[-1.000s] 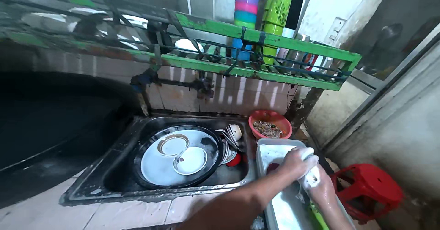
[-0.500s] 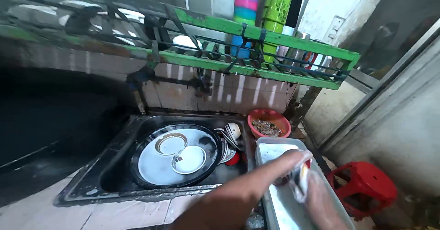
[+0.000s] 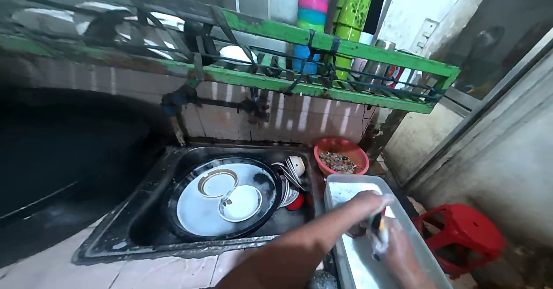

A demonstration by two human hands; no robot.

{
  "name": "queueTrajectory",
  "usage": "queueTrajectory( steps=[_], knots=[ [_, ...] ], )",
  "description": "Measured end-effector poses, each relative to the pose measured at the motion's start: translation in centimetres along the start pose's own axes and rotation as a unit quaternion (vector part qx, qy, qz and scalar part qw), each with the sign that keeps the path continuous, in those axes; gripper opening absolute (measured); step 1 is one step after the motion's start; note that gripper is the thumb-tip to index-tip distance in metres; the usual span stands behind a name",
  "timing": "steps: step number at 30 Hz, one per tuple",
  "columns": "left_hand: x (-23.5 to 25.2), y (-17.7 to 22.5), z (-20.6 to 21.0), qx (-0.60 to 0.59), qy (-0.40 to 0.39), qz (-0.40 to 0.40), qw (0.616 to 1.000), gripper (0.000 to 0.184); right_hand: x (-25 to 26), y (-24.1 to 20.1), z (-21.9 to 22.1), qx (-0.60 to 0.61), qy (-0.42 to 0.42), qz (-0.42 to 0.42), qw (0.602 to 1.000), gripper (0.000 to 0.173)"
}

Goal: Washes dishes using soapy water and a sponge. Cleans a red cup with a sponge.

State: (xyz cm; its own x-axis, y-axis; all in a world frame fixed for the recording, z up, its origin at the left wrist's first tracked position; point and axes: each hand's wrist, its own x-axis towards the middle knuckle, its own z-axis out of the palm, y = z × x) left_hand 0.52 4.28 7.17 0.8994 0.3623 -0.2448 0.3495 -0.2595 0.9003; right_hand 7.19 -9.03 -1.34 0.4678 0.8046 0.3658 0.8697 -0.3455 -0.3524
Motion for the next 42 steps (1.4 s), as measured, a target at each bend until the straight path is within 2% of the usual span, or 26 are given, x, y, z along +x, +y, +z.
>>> queueTrajectory(
  steps=[1,2,3,5,7,8,10,12,15,18,20,23,26,28,30,32,33,35,37,38,40,42],
  knots=[
    [1.6,-1.6,1.1,-0.021,0.051,0.068,0.996,0.043,1.0,-1.2,-0.9,0.071,-0.004,0.106,0.992,0.046],
    [2.5,-2.5,1.9,-0.033,0.08,0.12,0.989,0.041,1.7,-1.9,-1.4,0.12,0.01,0.166,0.979,0.054],
    [2.9,-3.0,2.4,-0.045,0.089,0.15,0.984,0.039,1.8,-2.2,-1.5,0.131,0.03,0.168,0.977,0.055],
    [3.2,-3.0,1.6,-0.075,0.036,0.109,0.991,0.039,1.1,-1.5,-0.7,0.09,0.05,0.068,0.992,0.046],
    [4.0,-4.0,0.0,-0.128,-0.019,0.038,0.991,0.042,-0.2,-0.1,0.0,0.03,0.017,-0.037,0.999,0.043],
    [4.3,-5.2,-0.9,-0.164,-0.025,0.006,0.986,0.044,-0.8,0.4,0.1,0.023,0.0,-0.061,0.998,0.042],
    [3.8,-6.9,-3.6,-0.258,-0.032,-0.055,0.964,0.05,-1.9,0.3,-0.4,0.045,-0.031,-0.042,0.998,0.039],
    [3.7,-8.3,-5.1,-0.383,-0.009,-0.091,0.919,0.05,-2.9,0.3,-0.2,0.045,-0.084,-0.021,0.995,0.037],
    [3.8,-10.0,-5.6,-0.478,-0.048,-0.083,0.873,0.049,-3.6,0.5,1.4,-0.023,-0.216,-0.056,0.974,0.041],
    [3.4,-10.3,-5.1,-0.519,-0.082,-0.082,0.847,0.046,-3.6,-0.9,1.4,-0.052,-0.425,-0.025,0.903,0.052],
    [3.0,-10.0,-5.0,-0.54,-0.069,-0.1,0.833,0.046,-3.2,-0.9,1.4,-0.056,-0.476,0.013,0.878,0.055],
    [2.8,-10.5,-4.9,-0.554,-0.052,-0.117,0.823,0.05,-2.8,-0.3,1.9,-0.075,-0.43,0.071,0.897,0.053],
    [2.8,-10.9,-4.9,-0.555,-0.04,-0.111,0.824,0.049,-2.7,-0.8,1.6,-0.083,-0.437,0.058,0.894,0.048],
    [3.0,-10.7,-4.4,-0.522,0.02,-0.094,0.848,0.047,-2.8,0.7,1.6,-0.007,-0.394,0.065,0.917,0.046],
    [3.3,-10.8,-3.9,-0.433,0.08,-0.045,0.897,0.049,-2.1,1.7,0.7,0.118,-0.284,0.164,0.937,0.044],
    [3.4,-10.6,-2.8,-0.297,0.114,0.017,0.948,0.048,-0.3,1.7,-0.7,0.223,-0.144,0.281,0.922,0.049],
    [3.2,-10.1,-1.9,-0.239,0.127,0.041,0.962,0.047,0.9,1.2,-1.5,0.257,-0.091,0.324,0.906,0.05],
    [2.5,-8.1,0.7,-0.155,0.133,0.077,0.976,0.045,3.3,0.4,-2.4,0.29,-0.04,0.382,0.876,0.042],
    [2.2,-6.5,3.3,-0.1,0.147,0.098,0.979,0.046,4.7,0.1,-2.4,0.313,-0.024,0.413,0.855,0.03],
    [2.3,-6.1,4.2,-0.089,0.154,0.1,0.979,0.045,5.0,-0.2,-2.2,0.311,-0.021,0.416,0.854,0.029],
    [2.8,-5.8,4.2,-0.093,0.125,0.068,0.985,0.045,4.4,-1.1,-2.0,0.246,-0.056,0.379,0.89,0.032],
    [3.7,-5.9,2.9,-0.151,0.041,0.009,0.988,0.051,2.9,-1.9,-2.0,0.147,-0.111,0.256,0.949,0.042]
  ],
)
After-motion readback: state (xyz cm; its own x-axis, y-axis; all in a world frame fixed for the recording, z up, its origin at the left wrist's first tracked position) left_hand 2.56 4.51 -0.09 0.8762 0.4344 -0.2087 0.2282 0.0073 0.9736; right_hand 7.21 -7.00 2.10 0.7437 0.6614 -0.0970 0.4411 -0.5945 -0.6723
